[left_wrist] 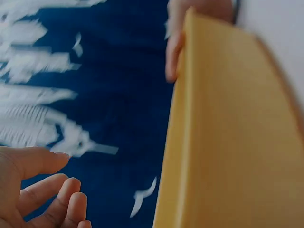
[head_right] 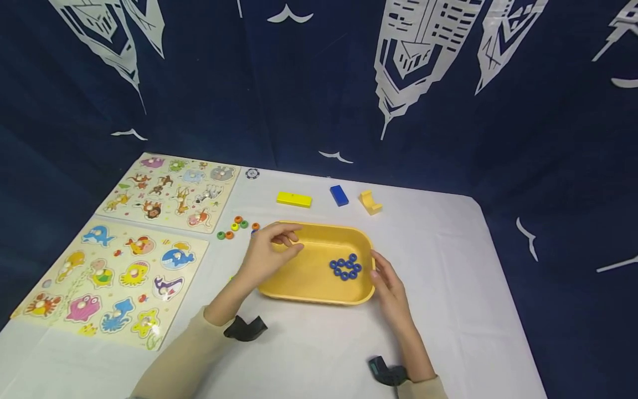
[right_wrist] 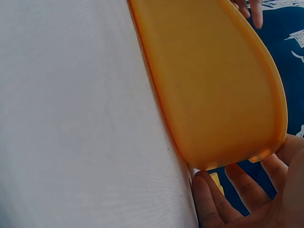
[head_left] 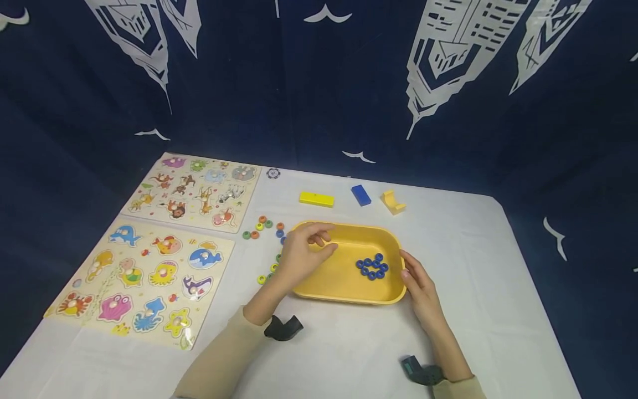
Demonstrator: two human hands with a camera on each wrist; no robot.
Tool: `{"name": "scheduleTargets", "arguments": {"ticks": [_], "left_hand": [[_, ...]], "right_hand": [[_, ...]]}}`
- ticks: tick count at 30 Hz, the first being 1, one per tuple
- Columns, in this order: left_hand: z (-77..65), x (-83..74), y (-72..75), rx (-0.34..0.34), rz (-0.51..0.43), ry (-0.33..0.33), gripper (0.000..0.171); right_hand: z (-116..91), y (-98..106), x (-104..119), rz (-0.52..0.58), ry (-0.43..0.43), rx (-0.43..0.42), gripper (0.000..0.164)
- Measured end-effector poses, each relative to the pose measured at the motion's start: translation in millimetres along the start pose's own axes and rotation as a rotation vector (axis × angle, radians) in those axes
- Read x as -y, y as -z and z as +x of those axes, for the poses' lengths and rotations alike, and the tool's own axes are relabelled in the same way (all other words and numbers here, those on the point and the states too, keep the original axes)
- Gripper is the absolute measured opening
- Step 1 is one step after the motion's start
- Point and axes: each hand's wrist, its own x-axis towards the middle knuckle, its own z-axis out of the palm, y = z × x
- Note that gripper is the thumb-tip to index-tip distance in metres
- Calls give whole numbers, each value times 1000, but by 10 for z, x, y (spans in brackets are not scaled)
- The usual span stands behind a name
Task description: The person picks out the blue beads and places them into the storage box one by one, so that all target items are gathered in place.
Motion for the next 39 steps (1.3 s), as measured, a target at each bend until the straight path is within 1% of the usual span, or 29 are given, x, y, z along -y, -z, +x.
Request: {"name": "scheduleTargets", "arguments": {"ticks": [2, 5, 8, 10, 13, 16, 18, 23, 25, 27, 29, 32, 36, 39], "left_hand": [[-14, 73, 142, -66, -57, -7, 31], [-20, 201, 335, -147, -79, 23, 30], [-6, 335, 489, -217, -41, 67, 31], [7, 424, 563, -260, -11, 86, 31], [22, 544, 626, -289, 8, 108, 32], [22, 671, 634, -261, 32, 146, 31], [21, 780, 609, -221, 61, 171, 30], [14, 1066, 505, -99, 132, 208, 30], [10, 1148, 459, -55, 169, 235, 31], [8, 1208, 417, -26, 220, 261, 31], [6, 1239, 384, -13, 267, 283, 30], [5, 1254, 354, -24, 320, 282, 27], [4, 1230, 347, -40, 335, 281, 25], [6, 1152, 381, -69, 330, 267, 25]], "right_hand": [[-3, -1, 14, 6, -1, -1, 42], [27, 17, -100, 10, 0, -1, 42], [42, 25, -159, 7, 1, -1, 42], [43, 26, -170, 2, 3, -2, 42], [43, 27, -170, -2, 11, -2, 42], [45, 25, -164, 5, 14, -2, 41], [44, 25, -160, 7, 13, -2, 41], [35, 22, -152, 1, 2, -1, 41], [34, 19, -149, -4, 0, 0, 42], [34, 19, -146, -2, -5, -2, 41], [32, 16, -144, 2, -9, -9, 41], [30, 16, -140, 6, -23, -19, 40], [30, 14, -142, 1, -31, -22, 40], [33, 9, -143, -4, -23, -13, 41]]}}
